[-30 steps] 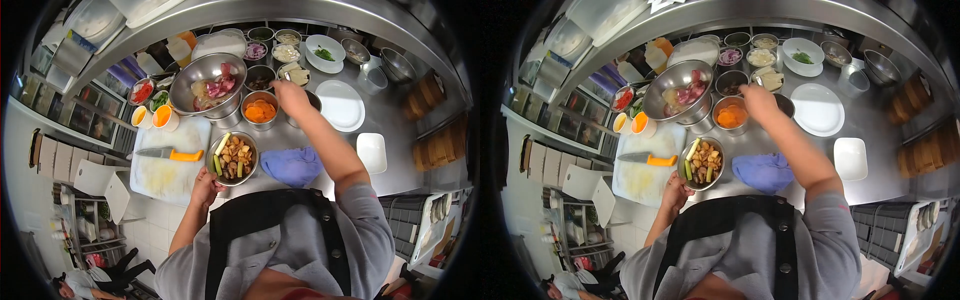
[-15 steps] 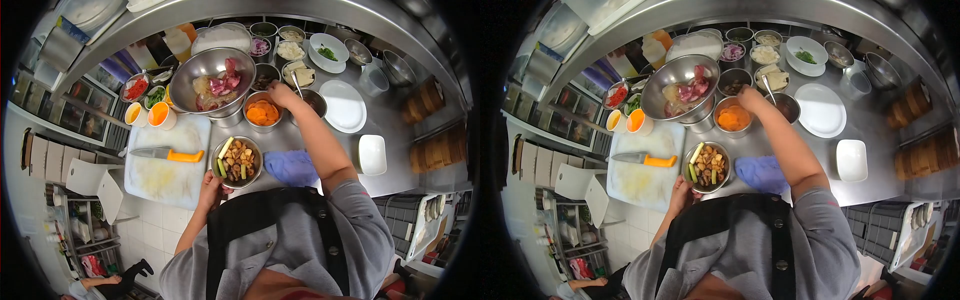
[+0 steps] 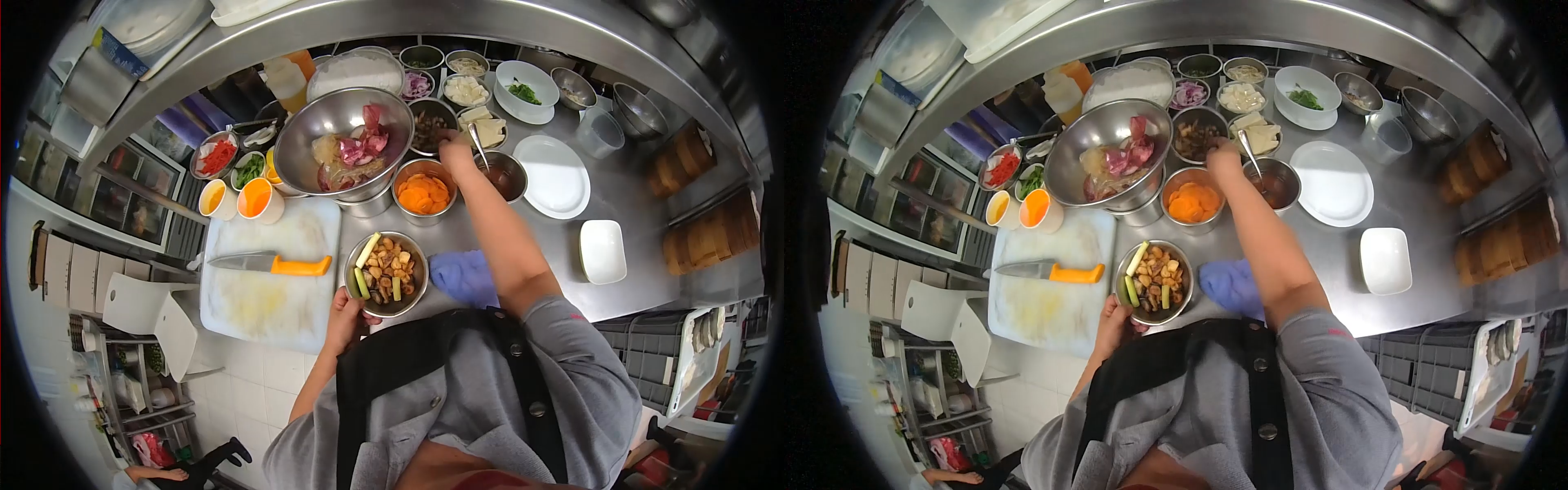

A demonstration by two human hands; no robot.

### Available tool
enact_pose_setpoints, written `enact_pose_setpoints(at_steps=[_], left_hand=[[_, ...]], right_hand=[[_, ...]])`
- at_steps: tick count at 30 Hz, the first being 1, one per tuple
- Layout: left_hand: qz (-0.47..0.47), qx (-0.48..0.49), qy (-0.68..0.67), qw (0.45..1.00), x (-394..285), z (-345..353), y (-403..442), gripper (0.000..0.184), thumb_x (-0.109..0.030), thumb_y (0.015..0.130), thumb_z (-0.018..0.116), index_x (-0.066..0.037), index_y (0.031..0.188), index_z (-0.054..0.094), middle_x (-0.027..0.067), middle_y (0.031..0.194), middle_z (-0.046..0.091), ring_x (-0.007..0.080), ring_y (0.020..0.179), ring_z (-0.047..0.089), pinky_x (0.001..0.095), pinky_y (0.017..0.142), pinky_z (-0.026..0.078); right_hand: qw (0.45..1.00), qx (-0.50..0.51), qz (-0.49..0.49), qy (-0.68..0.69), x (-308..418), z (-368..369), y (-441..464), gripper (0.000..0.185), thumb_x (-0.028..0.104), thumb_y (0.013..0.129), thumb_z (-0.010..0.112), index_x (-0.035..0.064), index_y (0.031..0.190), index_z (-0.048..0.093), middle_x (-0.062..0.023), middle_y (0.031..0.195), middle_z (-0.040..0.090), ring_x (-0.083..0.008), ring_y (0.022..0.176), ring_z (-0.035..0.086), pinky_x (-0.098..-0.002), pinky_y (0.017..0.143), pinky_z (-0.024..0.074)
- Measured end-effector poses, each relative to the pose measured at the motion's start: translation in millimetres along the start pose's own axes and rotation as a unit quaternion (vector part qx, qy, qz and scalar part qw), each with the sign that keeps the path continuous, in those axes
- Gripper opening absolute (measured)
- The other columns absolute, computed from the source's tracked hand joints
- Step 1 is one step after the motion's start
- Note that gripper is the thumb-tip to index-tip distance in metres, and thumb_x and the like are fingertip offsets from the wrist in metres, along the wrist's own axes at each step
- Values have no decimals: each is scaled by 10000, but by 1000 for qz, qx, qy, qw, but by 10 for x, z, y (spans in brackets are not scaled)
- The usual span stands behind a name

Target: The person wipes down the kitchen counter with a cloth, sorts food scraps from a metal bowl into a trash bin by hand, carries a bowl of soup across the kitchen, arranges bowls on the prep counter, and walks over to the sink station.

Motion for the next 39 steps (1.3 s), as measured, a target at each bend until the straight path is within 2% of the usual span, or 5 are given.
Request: enact_pose_setpoints(at_steps=[4, 17, 27, 36, 39], left_hand=[[-14, 3, 32, 999, -39, 77, -39, 84, -66, 853, 475, -57, 933, 453, 91, 761, 605, 139, 570, 611, 283, 539, 572], [3, 1, 61, 998, -61, 102, -33, 79, -67, 871, 468, -54, 948, 461, 92, 753, 616, 146, 579, 622, 287, 554, 574], [1, -8, 86, 996, -109, 148, -36, 82, -69, 875, 461, -55, 955, 462, 99, 797, 615, 149, 580, 622, 296, 564, 578], [30, -24, 34, 999, -393, 169, -122, 42, -33, 823, 491, -56, 858, 494, 103, 764, 616, 159, 527, 604, 292, 456, 558], [69, -10, 7, 998, -662, 473, -177, 171, -51, 800, 477, -57, 966, 517, 55, 738, 609, 138, 487, 568, 274, 435, 514]], right_hand=[[979, -13, 27, 204, 197, -190, -126, 353, -4, 841, 426, 32, 1138, 614, -148, 930, 660, -191, 832, 620, -310, 749, 486], [956, 85, -166, -227, 1006, -122, 125, 281, 0, 823, 460, 74, 1087, 520, -225, 1024, 632, -376, 1013, 590, -450, 841, 465], [937, -46, -301, -170, 1125, -155, 439, 187, -14, 825, 467, 31, 997, 527, -211, 872, 619, -389, 868, 600, -446, 751, 478], [937, 153, -293, -117, 1125, -539, -1477, 199, 112, 806, 595, 51, 989, 547, -189, 1070, 571, -369, 1005, 543, -425, 844, 445], [930, 14, -357, -89, 993, -782, -1917, 358, 110, 783, 639, 42, 1112, 514, -205, 1190, 492, -392, 1110, 469, -423, 935, 404]])
Point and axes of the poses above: each hand's wrist, its own y-axis towards the middle knuckle, its own z-axis out of the palm, x = y × z, the point moved 10 cm from there along y, towards the middle knuckle
